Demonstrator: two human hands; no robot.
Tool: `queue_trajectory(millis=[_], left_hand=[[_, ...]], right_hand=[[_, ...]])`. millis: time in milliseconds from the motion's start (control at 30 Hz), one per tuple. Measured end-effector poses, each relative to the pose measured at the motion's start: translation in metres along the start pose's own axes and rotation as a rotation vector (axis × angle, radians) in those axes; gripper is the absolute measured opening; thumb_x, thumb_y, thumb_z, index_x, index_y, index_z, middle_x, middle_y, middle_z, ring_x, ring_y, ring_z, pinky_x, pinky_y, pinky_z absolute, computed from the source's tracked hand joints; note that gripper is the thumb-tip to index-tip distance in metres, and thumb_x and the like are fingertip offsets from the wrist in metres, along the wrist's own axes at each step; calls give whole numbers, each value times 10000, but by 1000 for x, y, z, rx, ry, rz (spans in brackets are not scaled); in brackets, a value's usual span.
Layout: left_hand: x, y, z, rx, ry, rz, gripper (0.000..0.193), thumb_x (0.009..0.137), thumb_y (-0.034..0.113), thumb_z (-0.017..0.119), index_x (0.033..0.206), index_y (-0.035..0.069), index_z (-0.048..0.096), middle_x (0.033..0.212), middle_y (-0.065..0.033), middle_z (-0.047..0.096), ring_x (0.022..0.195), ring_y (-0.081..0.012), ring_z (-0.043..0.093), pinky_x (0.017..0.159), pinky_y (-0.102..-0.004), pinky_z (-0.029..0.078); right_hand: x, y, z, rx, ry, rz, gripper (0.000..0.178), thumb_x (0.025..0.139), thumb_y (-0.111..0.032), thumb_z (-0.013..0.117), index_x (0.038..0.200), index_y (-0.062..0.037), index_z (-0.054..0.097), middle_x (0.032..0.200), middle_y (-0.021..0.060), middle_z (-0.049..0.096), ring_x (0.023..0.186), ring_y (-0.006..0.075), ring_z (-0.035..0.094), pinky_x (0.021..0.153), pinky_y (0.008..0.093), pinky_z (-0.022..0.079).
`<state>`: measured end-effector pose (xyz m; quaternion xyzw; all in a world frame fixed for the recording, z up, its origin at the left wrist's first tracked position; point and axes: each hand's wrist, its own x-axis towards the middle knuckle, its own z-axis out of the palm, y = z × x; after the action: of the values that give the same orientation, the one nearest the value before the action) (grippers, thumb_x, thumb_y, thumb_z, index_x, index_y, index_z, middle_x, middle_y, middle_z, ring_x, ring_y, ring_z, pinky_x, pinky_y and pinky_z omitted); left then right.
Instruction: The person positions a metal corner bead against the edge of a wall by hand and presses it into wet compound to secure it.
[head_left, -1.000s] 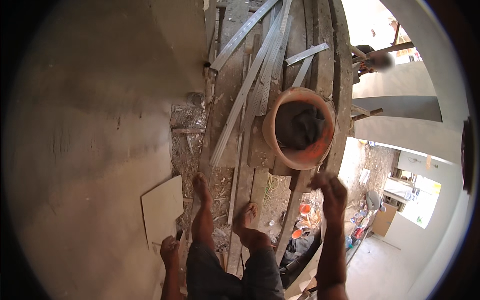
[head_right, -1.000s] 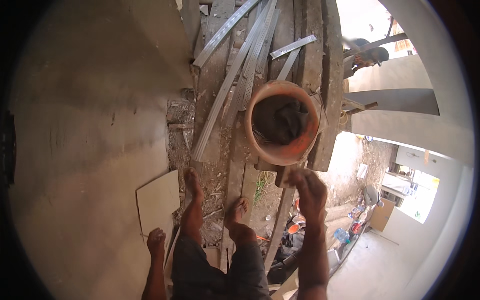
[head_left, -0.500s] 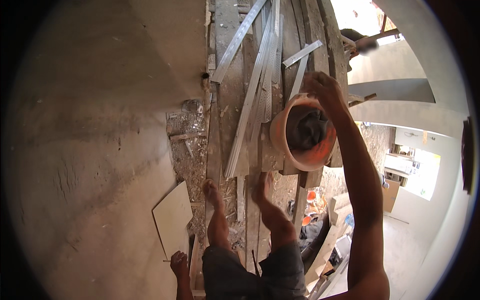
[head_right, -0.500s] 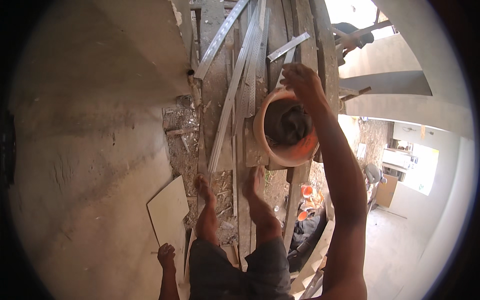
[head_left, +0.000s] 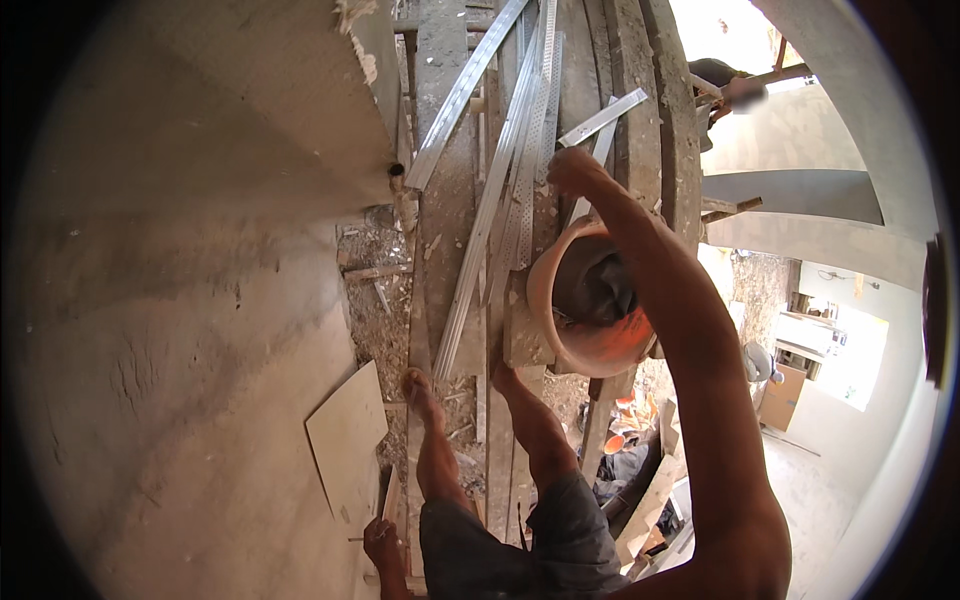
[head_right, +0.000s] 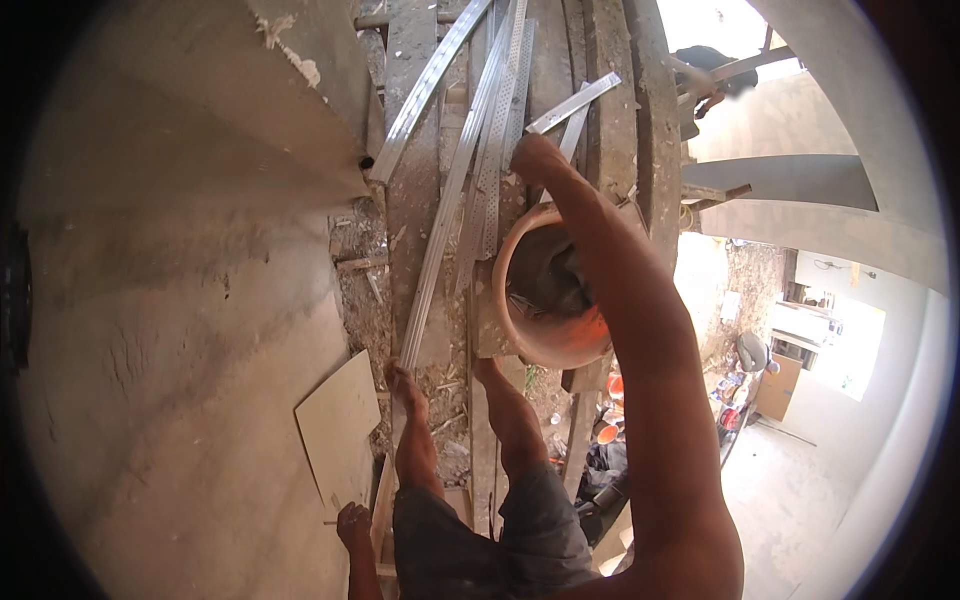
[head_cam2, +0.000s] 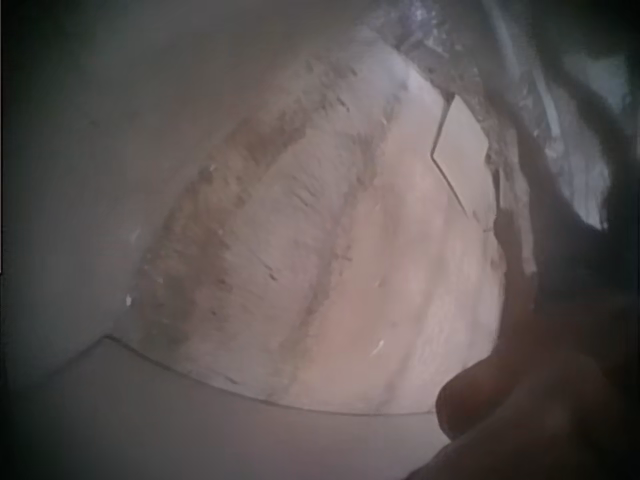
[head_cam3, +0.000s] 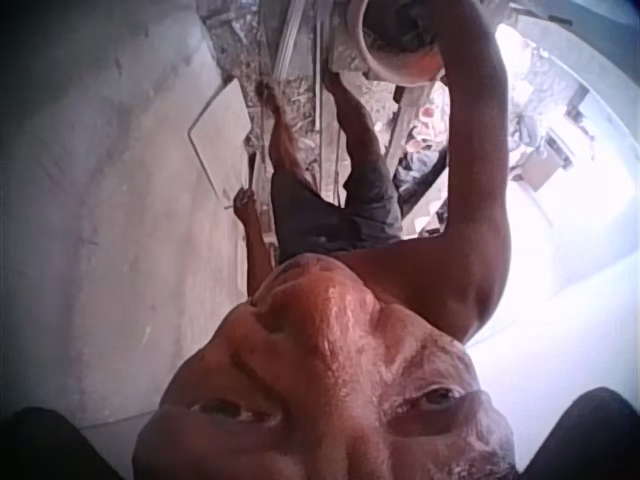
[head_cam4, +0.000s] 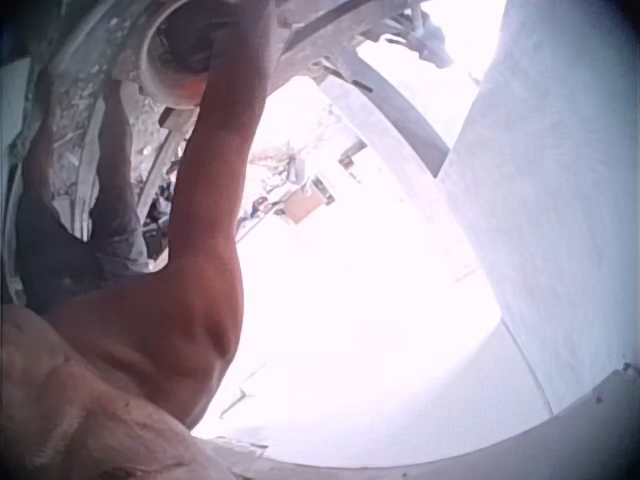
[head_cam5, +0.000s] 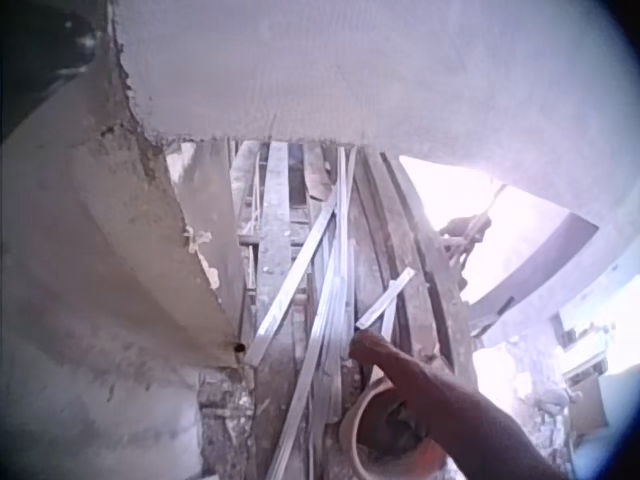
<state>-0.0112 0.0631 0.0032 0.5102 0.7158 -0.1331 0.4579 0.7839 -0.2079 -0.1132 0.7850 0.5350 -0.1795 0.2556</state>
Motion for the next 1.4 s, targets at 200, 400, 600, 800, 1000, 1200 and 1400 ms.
queue_trajectory(millis=[200, 400, 600, 800, 1000, 1200, 1400], left_hand=[[-24, 21, 34, -23, -36, 4, 507, 808, 44, 729, 1288, -27, 581, 1142, -171, 679, 945, -219, 662, 762, -324, 546], [-16, 2, 72, -43, -200, 9, 553, 805, 68, 746, 1321, -14, 565, 1165, -185, 673, 965, -236, 657, 780, -325, 543], [-8, 26, 36, -77, -26, 37, 559, 792, 55, 755, 1316, -19, 573, 1161, -185, 678, 955, -235, 661, 768, -338, 549], [3, 8, 38, -98, -49, 28, 534, 782, 40, 748, 1287, -29, 588, 1130, -157, 683, 934, -218, 670, 721, -321, 554], [-3, 26, 35, -47, -74, 29, 526, 789, 55, 730, 1279, -63, 580, 1156, -183, 677, 1006, -245, 677, 779, -333, 568], [4, 43, 38, -18, -106, 57, 538, 806, 90, 742, 1292, -63, 570, 1209, -224, 669, 1061, -276, 678, 828, -360, 577], [26, 53, 36, -41, -179, 142, 527, 852, 129, 731, 1334, 8, 557, 1227, -163, 638, 1000, -222, 657, 788, -327, 550]], right_hand=[[6, -10, 31, 385, -165, -97, 254, 688, -385, 785, 820, -172, 746, 773, 50, 714, 753, 290, 706, 671, 390, 566], [2, 2, 71, 370, -439, 26, 247, 738, -381, 763, 859, -167, 784, 855, 58, 749, 775, 269, 718, 729, 381, 588], [49, -33, -34, 332, -573, -154, 298, 847, -394, 738, 744, -115, 739, 672, 55, 683, 594, 195, 658, 553, 390, 517], [24, -18, -7, 1523, -672, 807, 275, 909, -293, 770, 798, -48, 709, 695, 81, 692, 587, 217, 650, 507, 405, 476], [-8, -33, -33, 2026, -325, 1007, 187, 923, -152, 732, 1011, 11, 712, 929, 173, 736, 810, 320, 735, 671, 486, 606], [-16, -33, -82, 1971, -182, 1062, 230, 912, -74, 682, 1107, 48, 683, 1008, 226, 728, 932, 398, 740, 794, 565, 627], [-19, -34, -97, 2070, -96, 1087, 196, 890, -53, 670, 1056, 50, 687, 1001, 210, 726, 899, 366, 741, 728, 537, 649]])
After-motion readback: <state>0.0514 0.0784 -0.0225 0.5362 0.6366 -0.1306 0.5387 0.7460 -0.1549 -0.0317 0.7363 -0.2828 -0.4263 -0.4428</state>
